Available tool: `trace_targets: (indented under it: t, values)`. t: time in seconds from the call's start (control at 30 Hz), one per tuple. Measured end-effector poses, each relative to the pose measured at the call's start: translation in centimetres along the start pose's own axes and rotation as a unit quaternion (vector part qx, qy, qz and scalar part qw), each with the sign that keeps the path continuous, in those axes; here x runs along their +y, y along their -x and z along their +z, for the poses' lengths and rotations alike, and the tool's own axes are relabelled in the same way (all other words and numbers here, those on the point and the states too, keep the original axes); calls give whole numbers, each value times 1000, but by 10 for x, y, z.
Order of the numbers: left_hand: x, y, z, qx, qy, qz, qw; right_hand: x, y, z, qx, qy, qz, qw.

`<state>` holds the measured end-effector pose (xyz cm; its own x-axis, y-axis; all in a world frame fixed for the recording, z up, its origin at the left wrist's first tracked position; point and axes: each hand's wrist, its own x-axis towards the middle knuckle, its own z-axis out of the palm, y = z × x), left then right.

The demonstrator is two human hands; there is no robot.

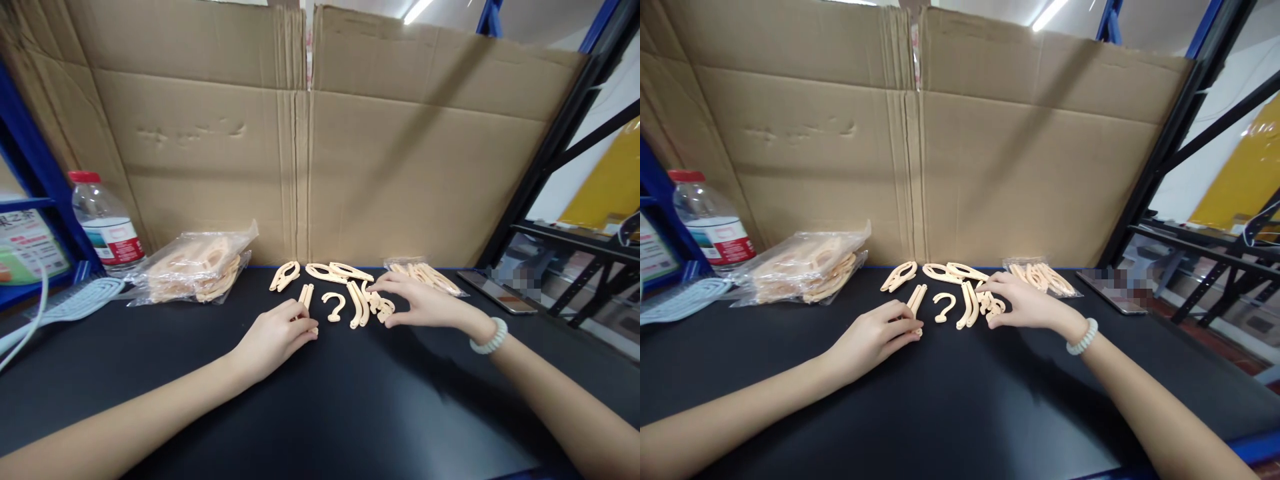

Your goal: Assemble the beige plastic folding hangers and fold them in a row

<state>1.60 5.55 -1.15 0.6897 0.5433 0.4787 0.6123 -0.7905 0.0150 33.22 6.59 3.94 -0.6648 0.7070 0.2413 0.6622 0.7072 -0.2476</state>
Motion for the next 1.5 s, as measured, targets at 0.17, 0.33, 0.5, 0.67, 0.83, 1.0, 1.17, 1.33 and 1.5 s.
trace_targets:
  t: [0.17, 0.33, 0.5, 0.67, 0.83, 1.0, 1.17, 1.33, 1.5]
  values:
    - [-1, 1, 0, 4, -3, 3, 1000, 12, 2, 2, -40, 3, 16, 999]
    - [-3, 0, 1, 8, 3, 7, 1000, 14, -1, 12, -68, -19, 26, 997]
    - [-4, -1, 2, 16, 1, 13, 1000, 21, 1, 10, -70, -31, 45, 996]
    - [-5, -1, 2, 17, -2, 9, 1000, 28, 4, 6, -71, -29, 60, 995]
    - [-8, -2, 1, 20, 2, 3, 1000, 31, 4, 7, -68, -23, 68, 995]
    - [-8, -2, 2, 22, 5, -2, 1000, 30, 4, 5, -57, 4, 57, 997]
    - [-6, -3, 2, 27, 7, -4, 1000, 35, 4, -4, 19, 94, 58, 994]
    - [-5, -3, 1, 33, 8, -8, 999, 60, 4, 5, 97, 164, 81, 978]
    - [-6, -2, 1, 29, 17, -4, 999, 93, 7, 23, 121, 182, 107, 970]
